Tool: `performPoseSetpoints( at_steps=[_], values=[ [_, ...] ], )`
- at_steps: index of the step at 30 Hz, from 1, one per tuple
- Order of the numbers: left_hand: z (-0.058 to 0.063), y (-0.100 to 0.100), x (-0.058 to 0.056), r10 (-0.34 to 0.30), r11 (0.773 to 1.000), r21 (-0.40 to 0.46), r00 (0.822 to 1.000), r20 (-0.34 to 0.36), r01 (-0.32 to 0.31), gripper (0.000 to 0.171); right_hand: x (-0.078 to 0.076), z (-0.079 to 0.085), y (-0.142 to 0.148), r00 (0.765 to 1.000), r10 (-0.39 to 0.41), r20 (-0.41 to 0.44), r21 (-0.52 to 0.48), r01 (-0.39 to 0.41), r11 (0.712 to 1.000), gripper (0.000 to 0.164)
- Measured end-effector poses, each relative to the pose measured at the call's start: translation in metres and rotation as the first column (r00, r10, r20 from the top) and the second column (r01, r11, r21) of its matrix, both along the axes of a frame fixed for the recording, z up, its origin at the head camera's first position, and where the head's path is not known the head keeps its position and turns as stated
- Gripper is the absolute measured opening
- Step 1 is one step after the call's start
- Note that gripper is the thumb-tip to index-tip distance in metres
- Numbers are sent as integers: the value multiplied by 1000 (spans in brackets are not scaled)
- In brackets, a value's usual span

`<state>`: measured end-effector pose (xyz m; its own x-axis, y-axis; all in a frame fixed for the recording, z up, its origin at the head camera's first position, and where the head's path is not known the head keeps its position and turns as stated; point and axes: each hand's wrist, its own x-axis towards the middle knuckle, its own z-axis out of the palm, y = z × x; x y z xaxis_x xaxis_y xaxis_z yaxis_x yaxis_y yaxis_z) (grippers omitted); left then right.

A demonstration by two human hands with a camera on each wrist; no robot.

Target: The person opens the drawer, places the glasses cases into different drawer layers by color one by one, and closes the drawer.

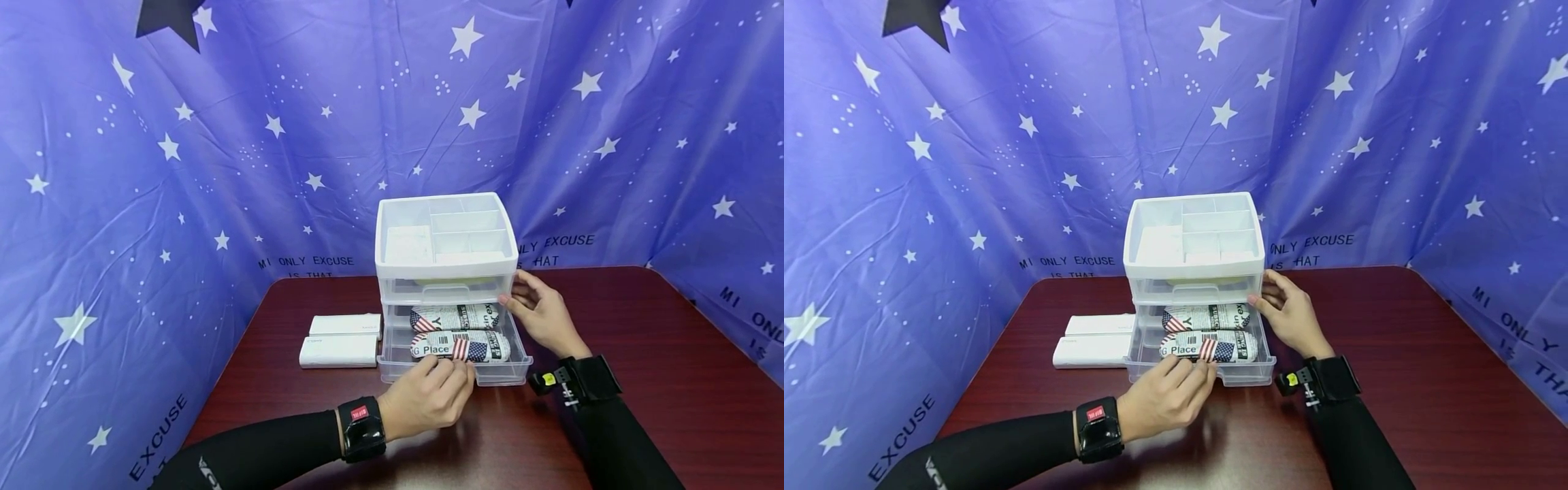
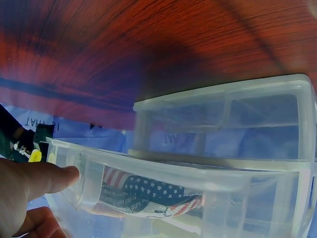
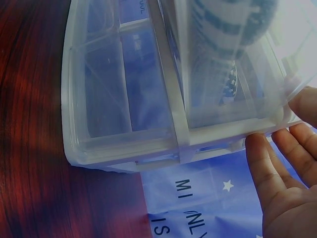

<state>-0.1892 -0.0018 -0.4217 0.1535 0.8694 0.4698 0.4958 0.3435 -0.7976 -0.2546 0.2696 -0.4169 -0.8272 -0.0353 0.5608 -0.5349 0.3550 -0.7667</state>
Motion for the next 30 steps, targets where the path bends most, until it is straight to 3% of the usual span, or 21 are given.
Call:
performPoseSetpoints(
  at_steps=[7,13,30],
  values=[
    [1,1,-1,-4,1000,10,1000,11,4,27,-7,-7,5,1000,-3,21,-25,3,1000,55],
    [1,1,-1,-4,1000,7,1000,28,4,27,-1,0,1,1000,10,12,-17,-10,1000,55],
    [2,1,-2,-21,1000,16,999,35,21,27,-4,-5,4,999,-7,49,-18,7,1000,56]
  ],
)
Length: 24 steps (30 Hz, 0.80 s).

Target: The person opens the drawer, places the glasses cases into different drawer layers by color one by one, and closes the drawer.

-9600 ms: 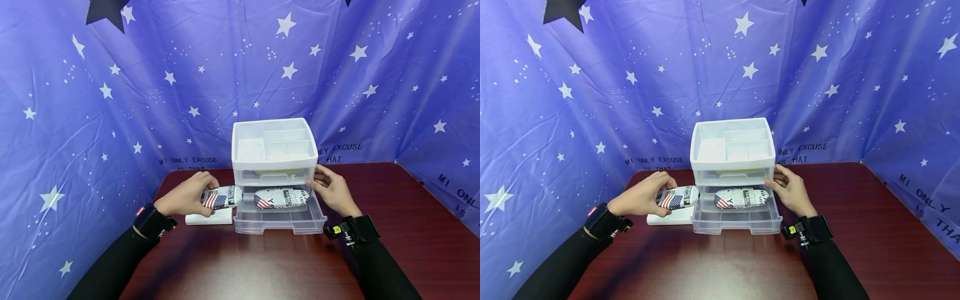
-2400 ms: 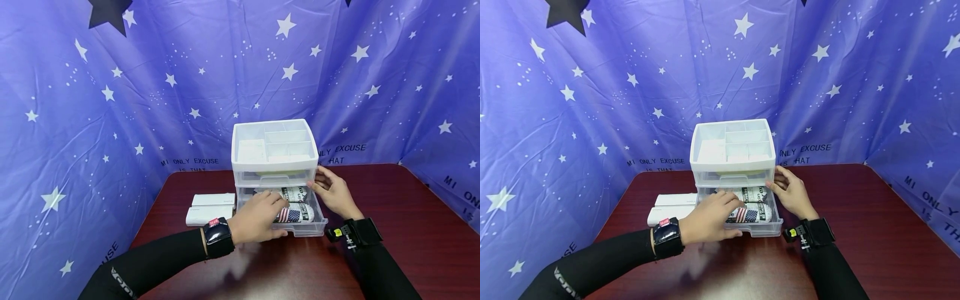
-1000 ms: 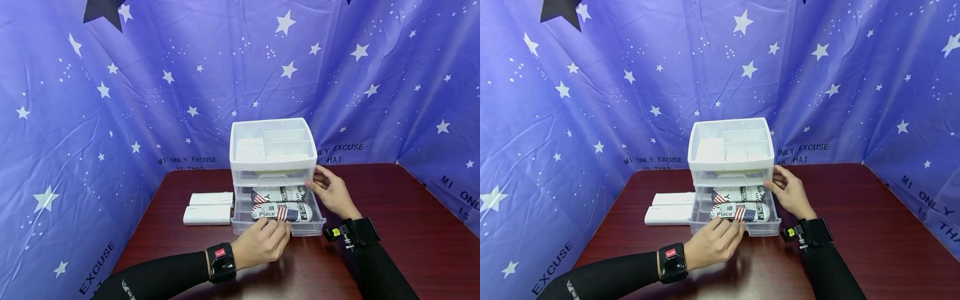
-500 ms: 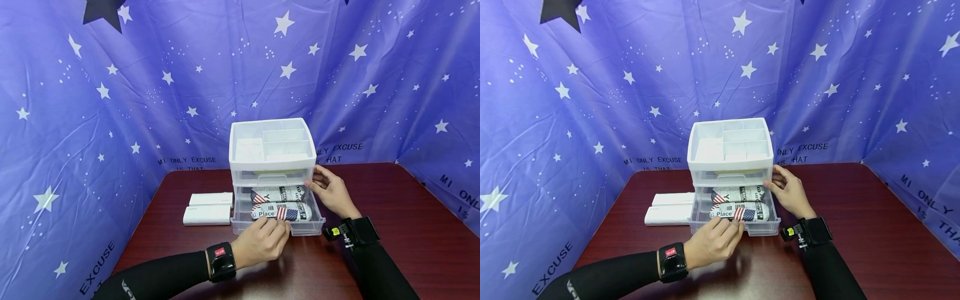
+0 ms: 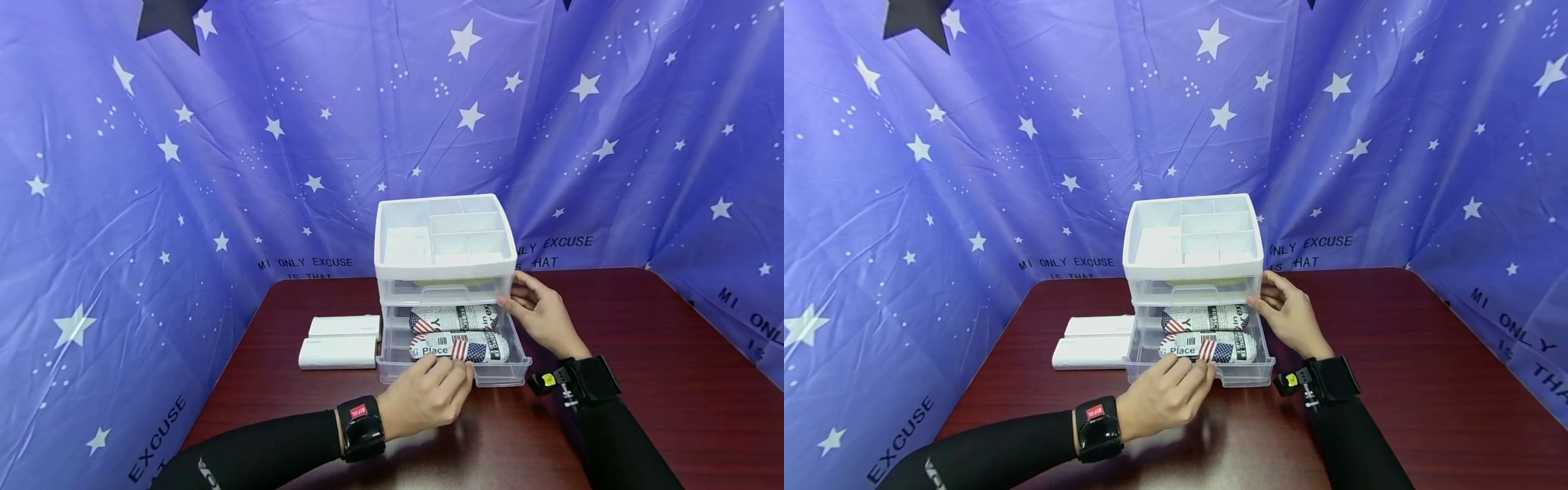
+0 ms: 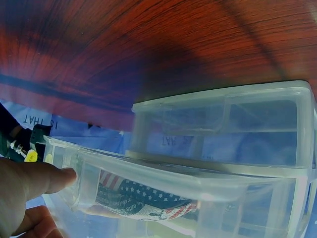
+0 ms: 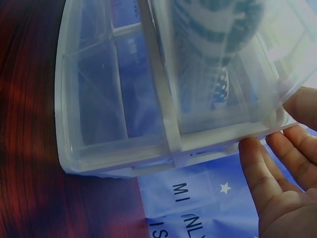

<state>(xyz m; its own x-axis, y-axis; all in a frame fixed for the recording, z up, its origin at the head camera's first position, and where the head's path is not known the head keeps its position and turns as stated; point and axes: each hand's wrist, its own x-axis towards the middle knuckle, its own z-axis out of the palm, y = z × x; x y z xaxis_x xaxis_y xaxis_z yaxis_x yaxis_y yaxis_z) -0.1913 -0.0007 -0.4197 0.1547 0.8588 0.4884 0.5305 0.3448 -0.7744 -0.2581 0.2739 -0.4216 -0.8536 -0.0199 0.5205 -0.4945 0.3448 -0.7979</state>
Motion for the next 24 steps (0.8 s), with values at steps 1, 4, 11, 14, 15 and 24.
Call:
performPoseSetpoints(
  at_steps=[1,4,11,14,15,24],
  values=[
    [0,0,0,0,1000,1,1000,-2,0,27,0,0,0,1000,2,-1,1,-2,1000,57],
    [0,0,0,6,1000,3,1000,-7,-6,27,0,1,0,1000,3,6,-12,-3,1000,57],
    [-1,1,-1,8,1000,2,1000,-7,-8,27,-1,0,1,1000,17,4,-10,-17,1000,58],
    [-1,1,-1,5,1000,1,1000,-10,-5,27,-1,0,1,1000,17,3,-15,-17,1000,58],
    [0,0,-1,2,1000,1,1000,-12,-2,27,-1,0,1,1000,17,3,-17,-17,1000,58],
    [1,0,-1,-1,1000,16,1000,-10,1,26,4,5,-2,1000,18,-2,-14,-18,1000,58]
  ],
)
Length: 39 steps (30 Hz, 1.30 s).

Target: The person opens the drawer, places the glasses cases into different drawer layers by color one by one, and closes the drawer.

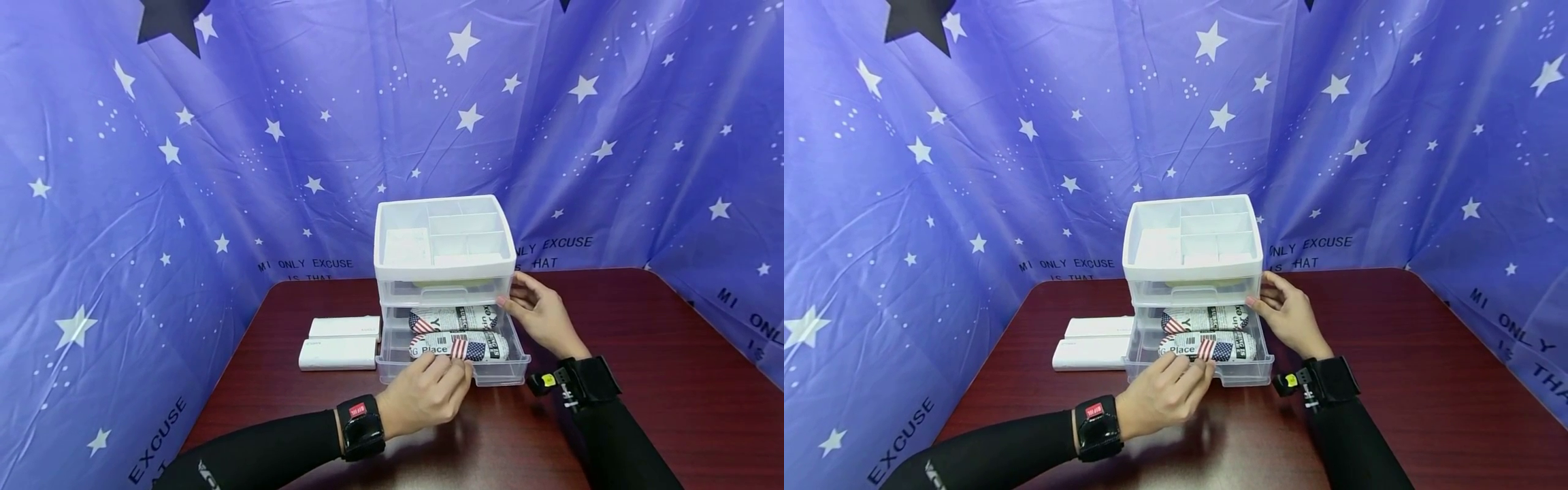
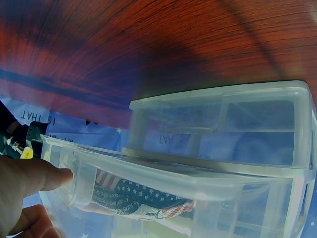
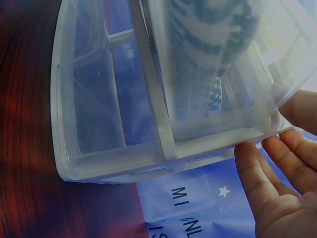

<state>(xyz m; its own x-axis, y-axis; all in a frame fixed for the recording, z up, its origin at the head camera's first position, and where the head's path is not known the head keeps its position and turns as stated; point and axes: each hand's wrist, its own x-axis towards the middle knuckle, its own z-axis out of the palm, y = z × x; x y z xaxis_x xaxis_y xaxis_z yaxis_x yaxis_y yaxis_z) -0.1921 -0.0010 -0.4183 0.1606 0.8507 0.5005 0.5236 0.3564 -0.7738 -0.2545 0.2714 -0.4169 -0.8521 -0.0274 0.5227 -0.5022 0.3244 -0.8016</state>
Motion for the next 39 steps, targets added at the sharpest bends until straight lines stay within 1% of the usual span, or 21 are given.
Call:
performPoseSetpoints(
  at_steps=[7,10,14,17,21,24,31,39],
  values=[
    [-1,2,-2,1,1000,2,1000,-2,-1,26,15,18,-10,1000,-15,-1,24,15,1000,54],
    [-2,1,-3,9,1000,1,1000,0,-9,26,16,18,-11,1000,-14,5,22,14,1000,54],
    [-1,1,-5,15,1000,-2,1000,2,-15,28,10,11,-6,1000,-5,4,19,5,1000,56],
    [6,1,-5,4,1000,8,1000,0,-4,30,9,11,-5,1000,-5,6,22,5,1000,56],
    [22,-1,2,2,1000,20,1000,-16,-2,29,16,19,-10,1000,-21,11,32,21,999,54],
    [28,-2,3,16,1000,15,1000,-18,-15,28,19,23,-12,1000,-26,13,33,26,999,54],
    [27,-3,-3,28,1000,6,1000,-2,-28,31,18,22,-12,1000,-18,21,12,18,1000,54],
    [27,-3,-8,42,999,1,999,8,-42,32,17,21,-12,1000,-12,8,25,12,1000,55]
  ],
)
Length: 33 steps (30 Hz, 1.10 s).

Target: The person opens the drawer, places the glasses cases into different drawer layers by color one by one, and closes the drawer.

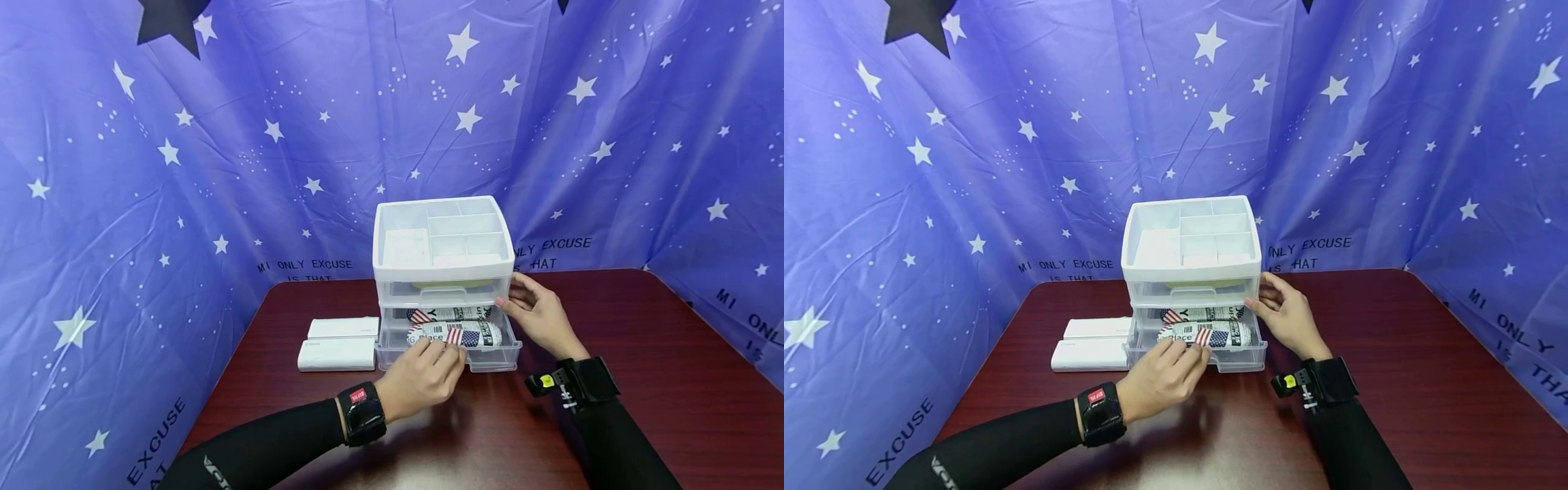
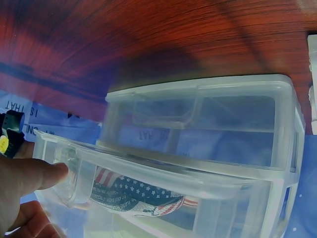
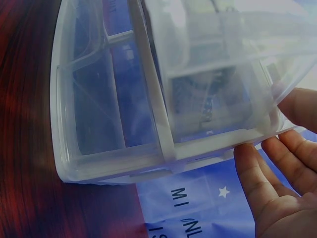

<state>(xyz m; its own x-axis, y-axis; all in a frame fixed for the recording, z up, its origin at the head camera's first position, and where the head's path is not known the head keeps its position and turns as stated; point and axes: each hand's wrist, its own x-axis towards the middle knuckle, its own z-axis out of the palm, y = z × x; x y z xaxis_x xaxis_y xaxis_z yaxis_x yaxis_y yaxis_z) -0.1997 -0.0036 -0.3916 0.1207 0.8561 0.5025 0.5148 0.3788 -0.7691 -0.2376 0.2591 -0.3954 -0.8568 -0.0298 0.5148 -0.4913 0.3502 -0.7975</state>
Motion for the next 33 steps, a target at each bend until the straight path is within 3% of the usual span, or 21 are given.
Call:
performPoseSetpoints(
  at_steps=[7,14,20,25,33],
  values=[
    [0,1,-4,13,1000,10,1000,11,-13,32,-2,-2,1,1000,0,-7,0,0,1000,53],
    [-1,2,-8,15,1000,19,1000,7,-15,31,-16,-18,10,1000,-2,15,-11,2,1000,58],
    [-12,6,-19,10,999,41,1000,19,-11,37,-19,-23,13,1000,11,17,-37,-10,999,58],
    [-23,8,-27,48,999,12,997,56,-48,35,-20,-23,14,1000,14,3,-30,-14,999,57],
    [-25,9,-33,99,995,-25,993,59,-98,31,-8,-10,6,1000,-11,27,-12,11,1000,55]
  ],
)
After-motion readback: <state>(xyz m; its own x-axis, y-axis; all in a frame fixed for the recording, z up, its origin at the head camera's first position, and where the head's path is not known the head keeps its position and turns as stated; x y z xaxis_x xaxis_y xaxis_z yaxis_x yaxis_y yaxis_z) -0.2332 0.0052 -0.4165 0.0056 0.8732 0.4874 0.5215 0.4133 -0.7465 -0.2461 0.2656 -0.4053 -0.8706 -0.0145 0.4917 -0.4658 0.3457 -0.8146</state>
